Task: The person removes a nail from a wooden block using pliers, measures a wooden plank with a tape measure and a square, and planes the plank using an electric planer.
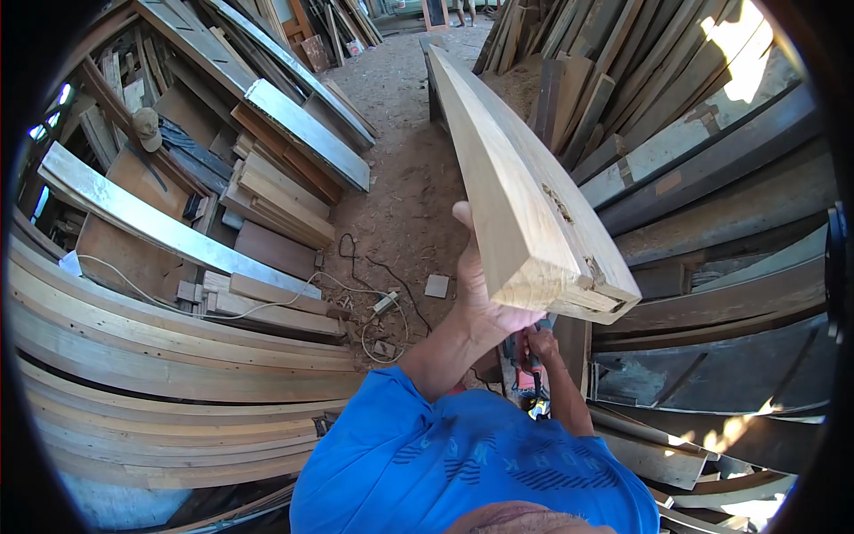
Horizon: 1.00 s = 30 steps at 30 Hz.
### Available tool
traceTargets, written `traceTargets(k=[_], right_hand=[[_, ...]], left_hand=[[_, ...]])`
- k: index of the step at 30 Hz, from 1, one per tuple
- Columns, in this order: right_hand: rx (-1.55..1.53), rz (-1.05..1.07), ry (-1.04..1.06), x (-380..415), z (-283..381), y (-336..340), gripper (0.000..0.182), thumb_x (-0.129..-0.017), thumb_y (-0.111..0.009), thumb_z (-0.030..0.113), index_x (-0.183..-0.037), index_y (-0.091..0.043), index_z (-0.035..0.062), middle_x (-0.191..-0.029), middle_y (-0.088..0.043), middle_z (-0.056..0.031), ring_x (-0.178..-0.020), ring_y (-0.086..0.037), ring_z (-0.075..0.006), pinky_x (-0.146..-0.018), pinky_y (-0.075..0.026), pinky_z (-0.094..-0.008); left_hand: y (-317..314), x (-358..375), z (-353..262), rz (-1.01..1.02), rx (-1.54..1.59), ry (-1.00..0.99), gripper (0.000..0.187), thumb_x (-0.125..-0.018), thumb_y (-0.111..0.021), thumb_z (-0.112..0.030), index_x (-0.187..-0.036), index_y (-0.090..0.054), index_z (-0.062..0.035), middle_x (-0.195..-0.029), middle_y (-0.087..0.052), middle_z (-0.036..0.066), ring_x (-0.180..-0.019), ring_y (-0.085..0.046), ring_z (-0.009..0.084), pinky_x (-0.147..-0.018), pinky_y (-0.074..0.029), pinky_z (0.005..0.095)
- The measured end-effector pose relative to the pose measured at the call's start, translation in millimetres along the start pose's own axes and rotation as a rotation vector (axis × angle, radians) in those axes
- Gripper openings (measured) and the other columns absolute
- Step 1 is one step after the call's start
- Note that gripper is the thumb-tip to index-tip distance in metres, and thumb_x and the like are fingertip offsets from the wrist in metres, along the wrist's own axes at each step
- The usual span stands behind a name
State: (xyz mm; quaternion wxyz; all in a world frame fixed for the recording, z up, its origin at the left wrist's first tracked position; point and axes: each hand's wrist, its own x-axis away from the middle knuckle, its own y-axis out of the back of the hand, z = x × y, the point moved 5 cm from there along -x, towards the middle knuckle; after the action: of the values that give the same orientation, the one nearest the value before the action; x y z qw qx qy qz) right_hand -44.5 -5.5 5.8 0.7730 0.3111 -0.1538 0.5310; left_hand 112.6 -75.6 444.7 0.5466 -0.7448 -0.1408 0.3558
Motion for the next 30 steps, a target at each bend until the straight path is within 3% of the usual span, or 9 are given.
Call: traceTargets(k=[1,4,6,11,13,16,19,25,30], right_hand=[[-0.05,0.002,-0.013,-1,-1,-2,0.041,-0.098,-0.061,0.039,-0.077,-0.064,0.0034,-0.062,-0.063,-0.0073,-0.051,-0.06,-0.0189,-0.049,-0.048,-0.0352],[0.011,-0.012,0.018,0,1,0,0.05,-0.098,-0.06,0.052,-0.082,-0.06,0.0047,-0.062,-0.058,-0.0043,-0.047,-0.056,-0.0167,-0.045,-0.047,-0.034],[-0.042,0.004,-0.006,0,-1,-3,0.049,-0.098,-0.06,0.052,-0.082,-0.059,0.0054,-0.061,-0.057,-0.004,-0.046,-0.055,-0.0168,-0.043,-0.046,-0.0346],[-0.065,0.002,-0.001,6,1,-4,0.051,-0.097,-0.06,0.053,-0.081,-0.059,0.0039,-0.062,-0.058,-0.0054,-0.046,-0.056,-0.0181,-0.043,-0.047,-0.0364],[-0.058,-0.009,0.001,7,1,-3,0.059,-0.096,-0.059,0.055,-0.081,-0.063,-0.0017,-0.063,-0.063,-0.0101,-0.049,-0.061,-0.0206,-0.047,-0.049,-0.0383],[-0.082,0.026,-0.016,6,-2,-4,0.047,-0.098,-0.06,0.05,-0.081,-0.058,0.0067,-0.061,-0.056,-0.0036,-0.045,-0.054,-0.0167,-0.042,-0.047,-0.0359],[-0.106,0.025,-0.003,9,-1,-4,0.047,-0.098,-0.06,0.051,-0.081,-0.059,0.007,-0.062,-0.057,-0.0037,-0.046,-0.054,-0.0165,-0.042,-0.047,-0.036],[-0.048,0.021,-0.039,21,8,0,0.05,-0.097,-0.06,0.054,-0.082,-0.061,0.0061,-0.063,-0.059,-0.004,-0.048,-0.057,-0.0166,-0.044,-0.048,-0.0354],[-0.071,0.023,-0.006,23,4,0,0.051,-0.097,-0.061,0.054,-0.083,-0.061,0.0054,-0.063,-0.059,-0.0043,-0.048,-0.057,-0.0168,-0.045,-0.048,-0.035]], left_hand=[[-17,-2,-6,-0.006,-0.052,0.008,0.082,-0.086,-0.061,-0.071,-0.143,-0.048,-0.0133,-0.129,-0.062,0.006,-0.122,-0.06,0.0253,-0.105,-0.048,0.05],[-45,-11,-19,0.012,-0.144,0.039,0.075,-0.089,-0.059,-0.066,-0.14,-0.05,-0.0123,-0.125,-0.063,0.007,-0.119,-0.062,0.025,-0.104,-0.049,0.0478],[-50,-17,-22,0.066,-0.115,0.084,0.071,-0.09,-0.058,-0.064,-0.138,-0.051,-0.0118,-0.125,-0.064,0.007,-0.119,-0.062,0.025,-0.105,-0.049,0.0471],[-56,-23,-21,0.043,-0.14,0.154,0.071,-0.087,-0.063,-0.065,-0.135,-0.053,-0.0124,-0.125,-0.064,0.007,-0.122,-0.061,0.0252,-0.11,-0.044,0.0487],[-54,-23,-18,0.039,-0.139,0.148,0.073,-0.085,-0.065,-0.065,-0.135,-0.053,-0.0125,-0.125,-0.064,0.007,-0.123,-0.06,0.0256,-0.111,-0.043,0.05],[-54,-24,-14,0.071,-0.129,0.15,0.075,-0.084,-0.066,-0.066,-0.134,-0.053,-0.0121,-0.125,-0.064,0.008,-0.123,-0.06,0.0264,-0.11,-0.042,0.0513],[-48,-25,-13,0.009,-0.163,0.146,0.075,-0.084,-0.065,-0.067,-0.134,-0.053,-0.0121,-0.125,-0.064,0.008,-0.123,-0.06,0.0268,-0.109,-0.043,0.052],[-31,-19,-11,0.119,-0.05,0.149,0.078,-0.086,-0.064,-0.066,-0.142,-0.049,-0.0141,-0.132,-0.062,0.007,-0.128,-0.057,0.0284,-0.11,-0.042,0.0561],[-2,2,-13,-0.018,-0.092,0.052,0.084,-0.084,-0.061,-0.073,-0.147,-0.047,-0.0184,-0.143,-0.055,0.006,-0.135,-0.05,0.0287,-0.114,-0.038,0.058]])
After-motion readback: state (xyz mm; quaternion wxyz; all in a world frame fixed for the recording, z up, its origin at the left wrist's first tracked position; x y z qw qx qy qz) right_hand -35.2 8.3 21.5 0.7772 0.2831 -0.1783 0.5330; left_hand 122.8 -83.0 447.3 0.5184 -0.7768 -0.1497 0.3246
